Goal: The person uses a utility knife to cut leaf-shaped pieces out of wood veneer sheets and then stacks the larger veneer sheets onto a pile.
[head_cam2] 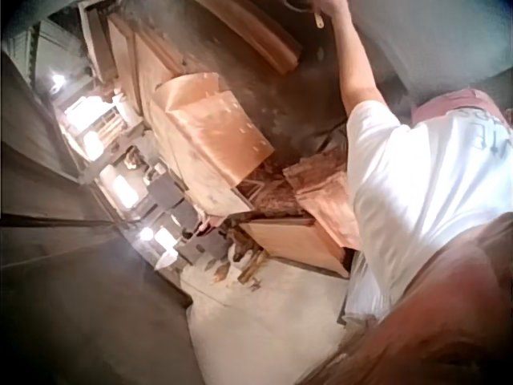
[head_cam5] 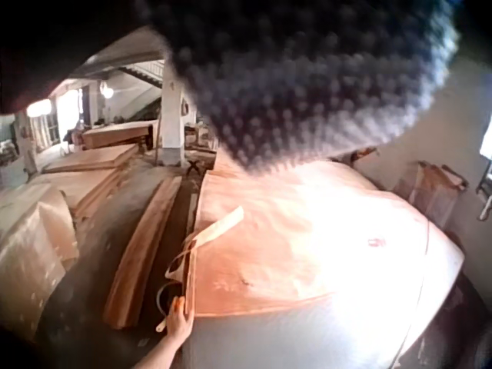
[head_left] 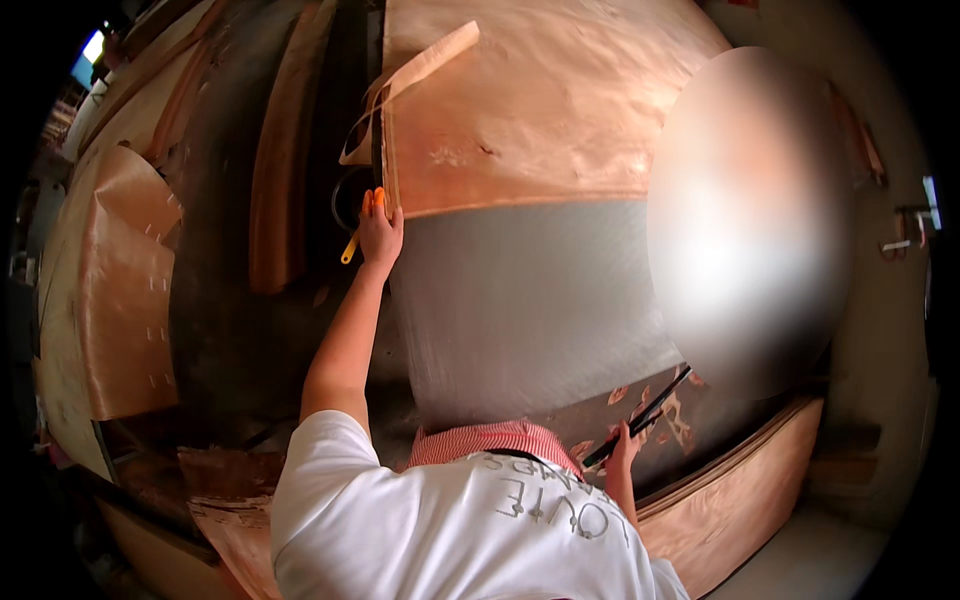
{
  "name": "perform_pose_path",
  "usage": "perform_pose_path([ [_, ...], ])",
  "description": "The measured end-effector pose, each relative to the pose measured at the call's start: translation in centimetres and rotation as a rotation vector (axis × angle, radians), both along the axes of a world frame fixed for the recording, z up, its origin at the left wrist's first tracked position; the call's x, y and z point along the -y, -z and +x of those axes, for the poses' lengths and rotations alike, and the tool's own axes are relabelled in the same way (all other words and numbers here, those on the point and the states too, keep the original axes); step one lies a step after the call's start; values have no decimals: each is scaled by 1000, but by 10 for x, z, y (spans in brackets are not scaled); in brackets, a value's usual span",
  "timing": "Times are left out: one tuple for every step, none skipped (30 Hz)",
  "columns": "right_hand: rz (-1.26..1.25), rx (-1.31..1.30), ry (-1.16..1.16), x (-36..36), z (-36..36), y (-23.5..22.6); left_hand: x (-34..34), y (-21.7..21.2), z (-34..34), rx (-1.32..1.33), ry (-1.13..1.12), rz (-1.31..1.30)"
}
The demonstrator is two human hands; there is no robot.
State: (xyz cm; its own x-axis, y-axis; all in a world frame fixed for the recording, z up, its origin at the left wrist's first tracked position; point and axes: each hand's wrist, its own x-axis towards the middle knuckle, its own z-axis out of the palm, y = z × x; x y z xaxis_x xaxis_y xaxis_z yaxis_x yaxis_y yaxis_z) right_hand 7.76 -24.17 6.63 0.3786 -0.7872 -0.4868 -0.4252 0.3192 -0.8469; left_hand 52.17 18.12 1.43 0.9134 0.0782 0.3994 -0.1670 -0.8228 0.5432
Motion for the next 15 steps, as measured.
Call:
perform_pose_path([
  [-6, -5, 7, -1, 4, 0, -5, 2, 18, 30, -5, 17],
  [-5, 1, 22, -2, 4, 3, -4, -2, 31, -37, 3, 11],
  [-5, 8, 37, -3, 4, 6, 0, -4, 41, -79, 51, 96],
  [1, -18, 54, -4, 7, 6, 1, -4, 48, -124, 97, 184],
  [8, -43, 70, -7, 13, 5, -1, -2, 56, -169, 142, 273],
  [7, -33, 47, -10, 19, 4, -3, 12, 59, -117, 161, 342],
  [25, -49, 14, -13, 23, 1, -6, 18, 70, -76, 108, 257],
  [32, -50, 35, -17, 29, -2, -9, 23, 84, -34, 55, 175],
  [40, -50, 58, -21, 35, -4, -12, 29, 98, 8, 2, 93],
  [42, -60, 48, -23, 36, -5, -17, 34, 114, 0, -69, 22],
  [43, -66, 43, -25, 38, -6, -20, 31, 131, 65, -93, 105],
  [43, -72, 39, -26, 40, -6, -24, 29, 147, 56, -110, 134],
  [31, -91, 30, -32, 48, -12, -28, 27, 162, 47, -130, 164],
  [56, -48, 8, -31, 48, -9, -30, 28, 178, 13, -152, 144],
  [81, -4, -13, -30, 47, -6, -31, 28, 195, -21, -175, 125],
])
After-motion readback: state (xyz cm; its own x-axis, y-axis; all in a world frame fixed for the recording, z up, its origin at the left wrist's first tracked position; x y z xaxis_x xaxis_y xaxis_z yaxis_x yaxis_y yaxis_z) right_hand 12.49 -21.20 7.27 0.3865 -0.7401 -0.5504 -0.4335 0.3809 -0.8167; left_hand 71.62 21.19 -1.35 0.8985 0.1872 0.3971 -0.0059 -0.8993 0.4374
